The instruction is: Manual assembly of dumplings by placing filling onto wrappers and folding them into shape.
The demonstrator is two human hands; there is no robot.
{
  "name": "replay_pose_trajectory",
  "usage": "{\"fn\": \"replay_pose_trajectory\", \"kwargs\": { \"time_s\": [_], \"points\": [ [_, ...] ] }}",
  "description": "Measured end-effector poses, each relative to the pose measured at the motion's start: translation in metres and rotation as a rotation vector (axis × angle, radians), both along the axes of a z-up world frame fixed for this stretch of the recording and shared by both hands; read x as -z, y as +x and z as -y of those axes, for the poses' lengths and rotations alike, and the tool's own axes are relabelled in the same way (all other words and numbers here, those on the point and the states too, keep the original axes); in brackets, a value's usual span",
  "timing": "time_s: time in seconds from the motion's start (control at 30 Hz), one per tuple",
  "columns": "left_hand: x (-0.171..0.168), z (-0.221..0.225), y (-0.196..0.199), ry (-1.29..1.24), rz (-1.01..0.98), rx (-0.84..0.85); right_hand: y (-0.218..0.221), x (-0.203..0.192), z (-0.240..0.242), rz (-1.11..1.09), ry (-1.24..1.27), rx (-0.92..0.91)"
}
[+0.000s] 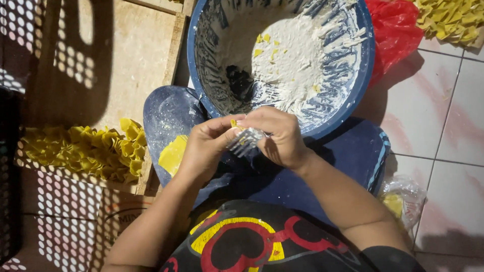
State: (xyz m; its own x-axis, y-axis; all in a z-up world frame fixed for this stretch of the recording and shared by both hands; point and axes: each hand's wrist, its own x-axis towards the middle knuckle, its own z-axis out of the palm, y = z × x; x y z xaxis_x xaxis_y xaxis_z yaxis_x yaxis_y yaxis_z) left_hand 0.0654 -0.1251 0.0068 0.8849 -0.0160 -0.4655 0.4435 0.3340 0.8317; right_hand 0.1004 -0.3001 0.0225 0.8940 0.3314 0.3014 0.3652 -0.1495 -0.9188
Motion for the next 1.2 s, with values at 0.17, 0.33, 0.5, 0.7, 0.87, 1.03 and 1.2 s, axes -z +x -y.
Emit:
{"fn": "replay_pose_trajectory", "kwargs": {
  "time_s": [0.17, 0.33, 0.5, 0.7, 0.87, 1.03, 1.2],
  "points": [
    [0.005, 0.000, 0.001, -0.174, -0.078, -0.121, 0.008, -0.003, 0.012, -0.062, 0.003, 0.007],
    [0.007, -0.004, 0.002, -0.246, -0.088, -0.170, 0.004, 0.029, 0.020, -0.439, 0.098, 0.035],
    [0.006, 0.000, 0.000, 0.011, 0.041, -0.131, 0.003, 0.035, 0.016, -0.509, 0.103, 0.062],
    [0.004, 0.005, -0.004, 0.587, 0.475, -0.004, -0.004, 0.029, 0.009, -0.277, 0.051, 0.096],
    [-0.012, 0.017, -0.009, 0.728, 0.711, 0.022, 0.001, 0.011, 0.002, -0.210, -0.066, 0.159],
    [-0.003, 0.012, -0.013, 0.751, 0.749, 0.012, -0.002, 0.007, -0.006, -0.056, -0.201, 0.138],
    [-0.002, -0.014, -0.008, 0.657, 0.587, 0.039, -0.002, 0.016, -0.007, -0.191, -0.170, 0.046]
  ]
}}
